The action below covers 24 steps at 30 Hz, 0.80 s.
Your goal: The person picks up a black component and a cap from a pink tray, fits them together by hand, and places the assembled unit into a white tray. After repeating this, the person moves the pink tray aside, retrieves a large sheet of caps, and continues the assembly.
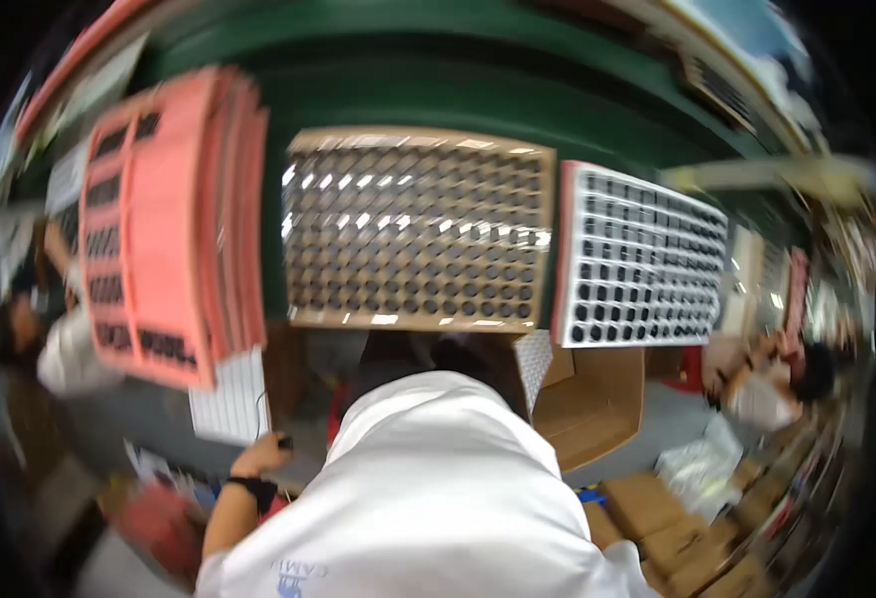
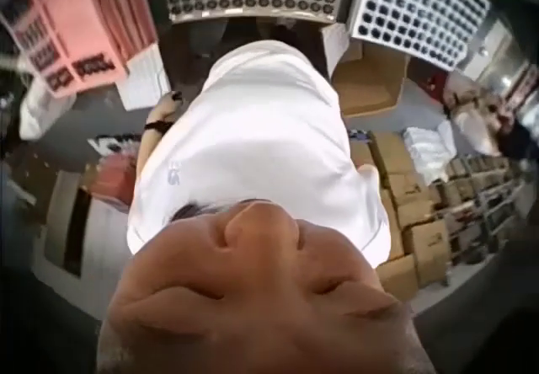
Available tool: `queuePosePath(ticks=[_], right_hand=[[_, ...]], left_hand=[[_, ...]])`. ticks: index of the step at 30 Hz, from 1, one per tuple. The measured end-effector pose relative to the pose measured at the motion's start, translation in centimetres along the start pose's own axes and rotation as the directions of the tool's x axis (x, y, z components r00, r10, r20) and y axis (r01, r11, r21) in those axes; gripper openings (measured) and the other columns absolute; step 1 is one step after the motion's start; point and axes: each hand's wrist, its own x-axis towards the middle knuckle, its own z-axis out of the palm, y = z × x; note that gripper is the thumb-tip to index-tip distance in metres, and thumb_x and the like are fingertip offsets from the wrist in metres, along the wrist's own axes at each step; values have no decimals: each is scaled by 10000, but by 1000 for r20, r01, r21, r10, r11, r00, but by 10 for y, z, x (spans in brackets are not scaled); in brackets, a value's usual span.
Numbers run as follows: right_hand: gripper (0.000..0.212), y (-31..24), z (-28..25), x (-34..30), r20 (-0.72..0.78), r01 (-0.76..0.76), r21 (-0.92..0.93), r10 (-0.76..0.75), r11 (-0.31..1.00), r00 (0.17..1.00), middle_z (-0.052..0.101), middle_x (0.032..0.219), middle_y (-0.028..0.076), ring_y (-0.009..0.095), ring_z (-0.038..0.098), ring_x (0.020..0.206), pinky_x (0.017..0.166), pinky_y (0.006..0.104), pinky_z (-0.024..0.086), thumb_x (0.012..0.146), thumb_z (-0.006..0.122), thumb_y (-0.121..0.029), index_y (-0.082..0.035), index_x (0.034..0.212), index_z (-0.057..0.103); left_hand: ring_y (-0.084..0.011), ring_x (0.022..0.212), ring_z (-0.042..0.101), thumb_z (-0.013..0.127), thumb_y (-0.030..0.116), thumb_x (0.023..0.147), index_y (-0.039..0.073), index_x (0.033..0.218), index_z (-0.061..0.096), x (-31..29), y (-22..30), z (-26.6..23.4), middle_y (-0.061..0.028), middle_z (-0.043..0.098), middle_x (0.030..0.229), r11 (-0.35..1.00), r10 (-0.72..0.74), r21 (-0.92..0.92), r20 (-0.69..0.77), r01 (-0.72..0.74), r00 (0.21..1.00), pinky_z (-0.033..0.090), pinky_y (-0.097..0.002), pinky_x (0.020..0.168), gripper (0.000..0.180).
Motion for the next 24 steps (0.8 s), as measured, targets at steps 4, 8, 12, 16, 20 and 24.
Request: queuePosePath(ticks=[4,8,12,16,20,24], right_hand=[[230,35,1,13,195,78,-131,-51,988,979,611,950,192,304,591,884,789,383,458,872,487,-204,-28,976,592],[204,64,18,25,311,156,-190,-91,969,946,604,940,185,285,585,874,793,377,455,878,484,-173,-34,988,585],[182,83,32,35,272,163,-174,-111,971,956,597,930,178,266,579,864,797,371,452,884,481,-143,-41,999,578],[165,83,40,61,147,131,-122,-112,984,983,589,920,171,247,573,854,801,365,449,889,478,-112,-48,1010,571],[123,43,87,158,-32,428,90,-427,899,904,583,931,159,278,572,872,779,348,455,854,506,-59,-36,961,561],[179,-23,186,292,19,606,-9,-606,796,796,590,934,176,332,574,887,781,373,466,808,533,-70,-38,981,569]], left_hand=[[-283,666,622,625,226,677,28,899,616,-14,-38,78,-156,657,756,993,-11,-111,144,27,989,478,-392,605,298],[-237,645,612,624,256,698,48,921,623,-35,-90,187,-112,655,788,980,-118,-133,223,150,968,474,-365,576,305],[-178,611,581,625,259,731,52,885,602,-87,-93,249,-66,611,733,926,-285,-156,308,344,908,433,-329,504,259],[-152,599,582,621,214,764,45,934,593,-96,-80,269,-59,603,721,749,-419,-500,150,434,896,438,-308,495,242],[-132,558,566,616,171,789,28,917,586,-54,-72,251,-59,591,694,493,-598,-756,65,430,799,434,-293,481,194],[-127,501,531,623,162,794,23,841,568,7,-76,191,-48,560,639,552,-627,-690,29,469,779,413,-286,451,157]])
